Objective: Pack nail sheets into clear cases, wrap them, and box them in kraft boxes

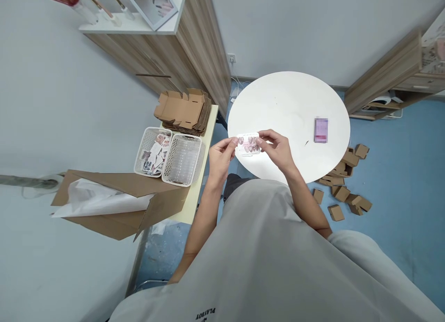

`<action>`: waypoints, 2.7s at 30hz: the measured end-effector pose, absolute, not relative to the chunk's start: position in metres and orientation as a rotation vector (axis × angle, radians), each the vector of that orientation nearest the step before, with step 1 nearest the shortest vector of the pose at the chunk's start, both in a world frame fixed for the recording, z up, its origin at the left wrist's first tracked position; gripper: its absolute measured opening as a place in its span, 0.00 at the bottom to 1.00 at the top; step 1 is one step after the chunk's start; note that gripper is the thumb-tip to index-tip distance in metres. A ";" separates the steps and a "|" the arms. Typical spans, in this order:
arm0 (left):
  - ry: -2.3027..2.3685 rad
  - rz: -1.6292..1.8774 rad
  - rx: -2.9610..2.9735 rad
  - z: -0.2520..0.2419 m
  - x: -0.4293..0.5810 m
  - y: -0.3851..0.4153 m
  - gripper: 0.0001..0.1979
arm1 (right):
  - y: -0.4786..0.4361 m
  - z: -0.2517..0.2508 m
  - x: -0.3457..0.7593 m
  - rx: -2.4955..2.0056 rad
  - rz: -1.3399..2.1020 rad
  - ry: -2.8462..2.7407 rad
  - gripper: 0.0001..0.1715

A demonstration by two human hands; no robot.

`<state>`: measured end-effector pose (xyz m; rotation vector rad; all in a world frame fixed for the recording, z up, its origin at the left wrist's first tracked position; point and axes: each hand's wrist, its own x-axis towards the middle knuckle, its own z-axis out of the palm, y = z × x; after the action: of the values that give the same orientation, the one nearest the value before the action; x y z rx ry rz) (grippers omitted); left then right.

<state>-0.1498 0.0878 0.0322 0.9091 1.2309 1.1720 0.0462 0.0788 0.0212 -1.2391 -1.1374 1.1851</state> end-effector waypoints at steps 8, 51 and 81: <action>1.217 1.135 1.026 0.033 -0.147 0.084 0.21 | 0.099 0.034 0.046 -1.173 1.136 -1.304 0.26; 1.256 1.140 0.924 0.030 -0.148 0.084 0.23 | 0.088 0.014 0.064 -1.262 0.912 -1.228 0.30; 1.312 1.235 0.983 0.030 -0.137 0.084 0.22 | 0.051 0.023 0.027 -1.384 0.386 -1.853 0.20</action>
<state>-0.1369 0.0836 0.0303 0.9831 1.3120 1.2349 0.0269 0.0511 0.0230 -1.3838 -1.8532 0.3864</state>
